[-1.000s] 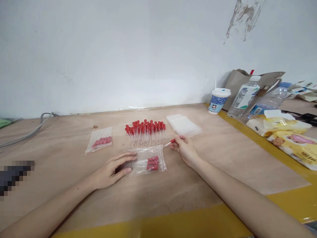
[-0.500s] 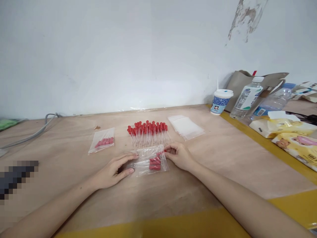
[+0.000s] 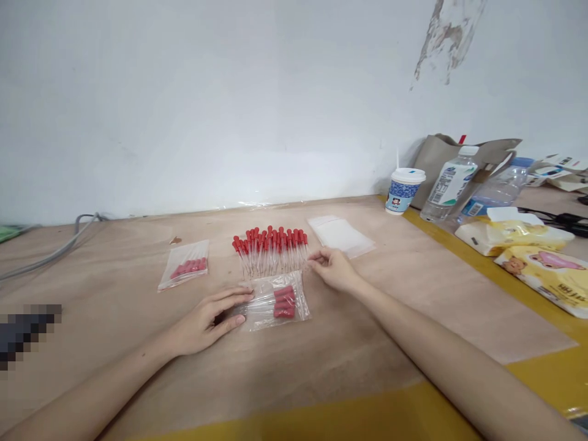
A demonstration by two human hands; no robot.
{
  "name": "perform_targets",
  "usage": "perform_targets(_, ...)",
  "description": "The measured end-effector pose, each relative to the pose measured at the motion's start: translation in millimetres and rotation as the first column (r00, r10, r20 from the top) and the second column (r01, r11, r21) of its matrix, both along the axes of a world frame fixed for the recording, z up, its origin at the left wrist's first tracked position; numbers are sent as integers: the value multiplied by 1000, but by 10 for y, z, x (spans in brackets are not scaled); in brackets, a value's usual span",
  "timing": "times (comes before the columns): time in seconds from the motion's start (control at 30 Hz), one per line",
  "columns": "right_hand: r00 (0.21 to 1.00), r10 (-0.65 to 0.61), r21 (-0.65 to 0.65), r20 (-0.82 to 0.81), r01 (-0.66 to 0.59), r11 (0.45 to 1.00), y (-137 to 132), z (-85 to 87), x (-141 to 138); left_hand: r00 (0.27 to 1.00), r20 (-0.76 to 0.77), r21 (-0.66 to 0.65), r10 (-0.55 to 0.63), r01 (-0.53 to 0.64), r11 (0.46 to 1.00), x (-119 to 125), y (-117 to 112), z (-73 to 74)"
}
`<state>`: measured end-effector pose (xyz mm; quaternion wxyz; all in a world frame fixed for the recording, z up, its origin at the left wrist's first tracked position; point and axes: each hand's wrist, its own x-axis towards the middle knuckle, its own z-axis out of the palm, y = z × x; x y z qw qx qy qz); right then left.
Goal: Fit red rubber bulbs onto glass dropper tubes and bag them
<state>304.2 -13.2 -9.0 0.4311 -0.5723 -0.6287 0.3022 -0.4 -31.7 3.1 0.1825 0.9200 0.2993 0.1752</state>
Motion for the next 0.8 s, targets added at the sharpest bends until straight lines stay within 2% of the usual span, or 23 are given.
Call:
perform_targets(0.1,961,-173,121,216,150,981,318,80,-15,1000,-21,-1,-9,9,1000,-5,5,6)
perform_targets(0.2,904,-296,206,308,240,949,633,129,-120,999,-38,-1,-8,8,1000,-9,-1,8)
perform_targets(0.3,886,-334,211,322,277,937,889,116,-220,999,-40,2,-8,9,1000,-11,-7,3)
perform_targets(0.4,909,-305,154,284,271,950,1056,76,-260,999,-45,6,5,-5,1000,-9,-10,0)
perform_targets(0.53,957,-234,114,170,217,969,1143,115,-259,1000,-23,12,-2,2,1000,3,-10,3)
perform_targets(0.67,987,-161,138,4,159,978,1036,305,-188,1000,2,16,-11,11,1000,9,-8,1)
perform_targets(0.73,983,-133,189,-128,156,969,878,387,-104,1000,3,14,-12,12,1000,6,-7,-4)
perform_targets(0.8,918,-91,263,-386,204,943,655,404,0,1000,1,12,-13,13,1000,0,-5,-10)
